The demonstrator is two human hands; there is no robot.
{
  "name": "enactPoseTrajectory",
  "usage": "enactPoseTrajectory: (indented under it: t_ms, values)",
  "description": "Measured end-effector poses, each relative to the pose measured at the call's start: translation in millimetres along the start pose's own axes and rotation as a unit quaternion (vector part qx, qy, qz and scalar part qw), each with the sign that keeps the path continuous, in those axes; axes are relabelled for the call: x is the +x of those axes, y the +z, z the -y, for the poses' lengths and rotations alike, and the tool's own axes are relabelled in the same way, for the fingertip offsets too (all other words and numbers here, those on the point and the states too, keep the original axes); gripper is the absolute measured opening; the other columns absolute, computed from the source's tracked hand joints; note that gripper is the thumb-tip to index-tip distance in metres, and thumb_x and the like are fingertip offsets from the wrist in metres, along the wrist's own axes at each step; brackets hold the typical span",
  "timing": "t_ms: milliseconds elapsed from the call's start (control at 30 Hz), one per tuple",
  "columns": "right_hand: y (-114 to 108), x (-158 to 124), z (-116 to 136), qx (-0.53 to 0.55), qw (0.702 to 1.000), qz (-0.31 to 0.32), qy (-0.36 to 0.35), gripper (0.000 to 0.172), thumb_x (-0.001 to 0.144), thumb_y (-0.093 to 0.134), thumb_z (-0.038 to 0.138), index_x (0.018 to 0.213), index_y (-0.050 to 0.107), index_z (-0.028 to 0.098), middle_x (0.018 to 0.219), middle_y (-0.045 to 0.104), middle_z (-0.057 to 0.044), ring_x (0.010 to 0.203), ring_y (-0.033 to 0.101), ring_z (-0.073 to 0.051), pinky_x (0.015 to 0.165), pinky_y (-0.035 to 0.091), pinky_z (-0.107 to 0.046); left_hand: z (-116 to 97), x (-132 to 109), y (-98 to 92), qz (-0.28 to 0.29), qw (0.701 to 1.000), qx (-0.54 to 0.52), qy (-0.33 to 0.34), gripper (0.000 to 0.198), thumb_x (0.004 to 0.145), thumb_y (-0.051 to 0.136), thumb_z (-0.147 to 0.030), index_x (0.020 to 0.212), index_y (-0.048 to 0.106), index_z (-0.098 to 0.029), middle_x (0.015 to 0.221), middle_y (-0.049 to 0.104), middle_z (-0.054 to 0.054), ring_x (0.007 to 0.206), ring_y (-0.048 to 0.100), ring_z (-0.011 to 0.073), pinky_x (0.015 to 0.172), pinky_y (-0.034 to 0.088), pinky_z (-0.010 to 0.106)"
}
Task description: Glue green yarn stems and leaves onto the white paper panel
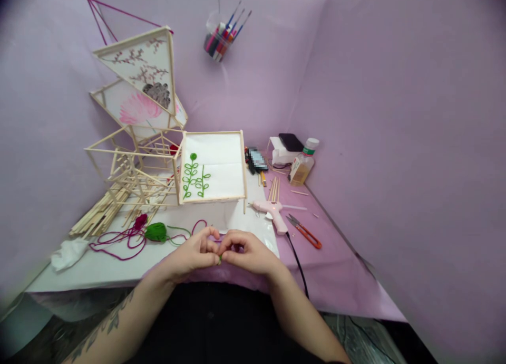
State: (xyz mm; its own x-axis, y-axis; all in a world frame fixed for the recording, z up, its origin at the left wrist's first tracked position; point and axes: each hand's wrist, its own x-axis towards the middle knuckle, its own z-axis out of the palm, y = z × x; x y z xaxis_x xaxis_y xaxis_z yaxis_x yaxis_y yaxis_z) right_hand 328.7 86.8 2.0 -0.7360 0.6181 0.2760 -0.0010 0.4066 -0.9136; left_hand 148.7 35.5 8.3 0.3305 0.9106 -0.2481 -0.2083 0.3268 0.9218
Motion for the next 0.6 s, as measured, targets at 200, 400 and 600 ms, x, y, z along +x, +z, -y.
enactPoseTrajectory:
  t_ms: [200,400,600]
  values:
    - [3,0,3,-0.036,0.999,-0.015,-0.007,0.019,0.087,0.057,0.033,0.076,0.061,0.019,0.077,0.059,-0.001,0.073,0.055,-0.014,0.068,0.044,-0.027,2,0,-4.5,0.001,1.000,-0.010,-0.002,0.048,0.061,0.078,-0.022,0.097,0.047,-0.020,0.064,0.061,-0.005,0.047,0.045,0.0050,0.048,0.026,0.016]
    - [13,3,0,-0.112,0.965,-0.229,-0.067,0.012,0.088,0.054,0.022,0.077,0.056,0.020,0.075,0.055,-0.001,0.073,0.053,-0.015,0.068,0.043,-0.029,-6,0,-0.6,-0.143,0.984,0.049,0.095,0.034,0.071,0.073,-0.036,0.097,0.060,-0.018,0.073,0.063,0.000,0.047,0.043,0.0059,0.043,0.029,0.017]
    - [24,3,0,-0.142,0.946,-0.270,-0.109,0.010,0.088,0.053,0.017,0.078,0.055,0.020,0.075,0.054,-0.001,0.073,0.053,-0.015,0.066,0.042,-0.029,-3,-2,9.7,-0.203,0.939,0.206,0.184,0.021,0.070,0.074,-0.027,0.091,0.075,-0.021,0.082,0.070,0.007,0.075,0.060,0.0188,0.065,0.045,0.025]
